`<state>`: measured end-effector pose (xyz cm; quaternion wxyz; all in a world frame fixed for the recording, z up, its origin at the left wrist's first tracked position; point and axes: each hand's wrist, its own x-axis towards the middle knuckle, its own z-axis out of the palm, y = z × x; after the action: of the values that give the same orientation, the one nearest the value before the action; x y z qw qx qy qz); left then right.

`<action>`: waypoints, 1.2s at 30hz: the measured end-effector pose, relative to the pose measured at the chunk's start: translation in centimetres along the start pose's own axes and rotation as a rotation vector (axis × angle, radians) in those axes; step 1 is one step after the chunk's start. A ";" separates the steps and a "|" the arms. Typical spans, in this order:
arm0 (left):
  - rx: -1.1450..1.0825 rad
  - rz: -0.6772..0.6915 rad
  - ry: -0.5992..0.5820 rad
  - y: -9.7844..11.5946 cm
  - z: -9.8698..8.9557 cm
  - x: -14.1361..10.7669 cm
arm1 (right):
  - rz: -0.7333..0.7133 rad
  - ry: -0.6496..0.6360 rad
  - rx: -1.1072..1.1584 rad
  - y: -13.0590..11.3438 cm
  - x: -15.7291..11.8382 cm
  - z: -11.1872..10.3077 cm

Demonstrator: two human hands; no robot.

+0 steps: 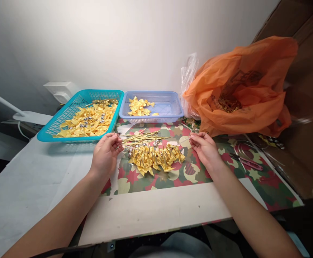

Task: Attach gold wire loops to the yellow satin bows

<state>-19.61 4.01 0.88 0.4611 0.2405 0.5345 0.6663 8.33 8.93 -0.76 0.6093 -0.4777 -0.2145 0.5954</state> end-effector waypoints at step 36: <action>0.067 0.176 -0.249 -0.5 0.0 -0.2 | -0.013 -0.028 -0.046 0.1 0.2 -0.2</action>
<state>-19.38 3.80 0.49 0.4552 0.3824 0.4721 0.6510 8.51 9.02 -0.99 0.5990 -0.4818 -0.2397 0.5930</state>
